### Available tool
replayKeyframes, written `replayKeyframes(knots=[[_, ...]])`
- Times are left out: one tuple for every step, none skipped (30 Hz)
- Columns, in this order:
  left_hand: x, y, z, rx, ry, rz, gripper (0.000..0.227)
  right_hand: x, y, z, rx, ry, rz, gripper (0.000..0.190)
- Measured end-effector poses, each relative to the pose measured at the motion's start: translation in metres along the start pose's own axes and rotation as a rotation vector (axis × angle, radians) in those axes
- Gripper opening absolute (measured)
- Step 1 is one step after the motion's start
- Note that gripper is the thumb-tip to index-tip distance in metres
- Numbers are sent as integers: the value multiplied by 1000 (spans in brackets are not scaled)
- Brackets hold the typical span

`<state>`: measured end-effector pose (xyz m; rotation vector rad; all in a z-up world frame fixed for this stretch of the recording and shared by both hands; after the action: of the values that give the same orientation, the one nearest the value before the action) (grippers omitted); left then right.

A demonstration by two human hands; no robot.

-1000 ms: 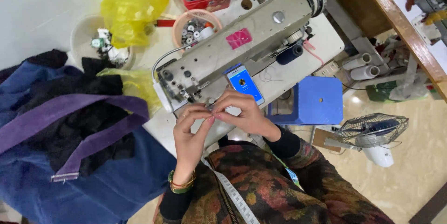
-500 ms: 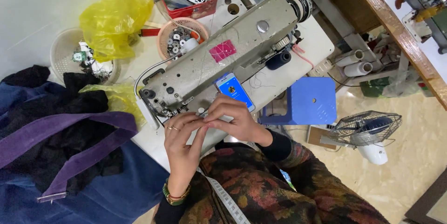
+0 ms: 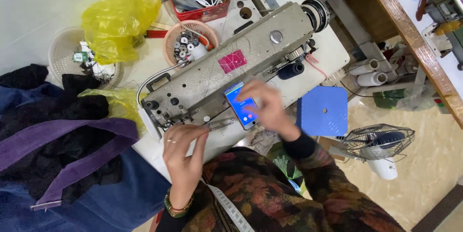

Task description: The person prepares a sewing machine by threading the needle and adjusting the tension. They use scissors to cut thread and handle a spool of thread. The person also interacts with a smartphone placed on the machine and handles a piece of purple fabric.

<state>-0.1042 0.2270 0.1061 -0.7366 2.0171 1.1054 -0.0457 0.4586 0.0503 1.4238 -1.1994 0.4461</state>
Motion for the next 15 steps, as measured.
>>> replayKeyframes(knots=[[3,-2,-2,4,-1,-2,7,-10,4,-25,-3,0,4,24],[6,-4,-5,-40,19,3,3,-23,7,-58,-228,-102,91,29],[8,-5,-8,-84,38,7,1,-34,8,-91,-454,-204,180,41],[8,-5,-8,-79,34,8,1,-47,15,-117,-458,-208,183,41],[8,-5,-9,-106,43,-9,2,-57,18,-148,-684,-314,176,35],[8,-5,-10,-133,51,-27,3,-66,20,-179,-909,-423,164,30],[8,-4,-9,-127,47,-27,3,-103,1,-203,-913,-428,167,30],[8,-3,-8,-126,28,-39,4,-145,-21,-228,-961,-371,328,26],[8,-2,-7,-125,8,-52,7,-186,-43,-253,-1005,-311,489,23],[8,-2,-5,-121,4,-51,7,-211,-63,-260,-1009,-315,489,23],[8,-1,-3,-119,-1,-33,5,-238,-81,-266,-874,-444,597,25],[8,-1,-2,-120,-4,-15,4,-265,-98,-271,-730,-568,699,28],[8,-1,0,-118,-7,-13,4,-275,-105,-270,-733,-570,700,28],[8,-1,1,-119,-6,4,4,-287,-111,-269,-739,-506,754,25],[7,-2,3,-120,-4,22,4,-299,-117,-267,-744,-441,809,23]])
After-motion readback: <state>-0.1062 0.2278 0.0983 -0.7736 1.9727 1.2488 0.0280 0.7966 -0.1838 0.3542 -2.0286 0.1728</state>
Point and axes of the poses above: each hand's wrist, its own y-axis towards the middle knuckle, its own z-axis out of the palm, x = y × z, the point moved 3 cm from there along y, towards the middle knuckle, and after that the axes turned 2 degrees about -y, right-handed, at the moved point
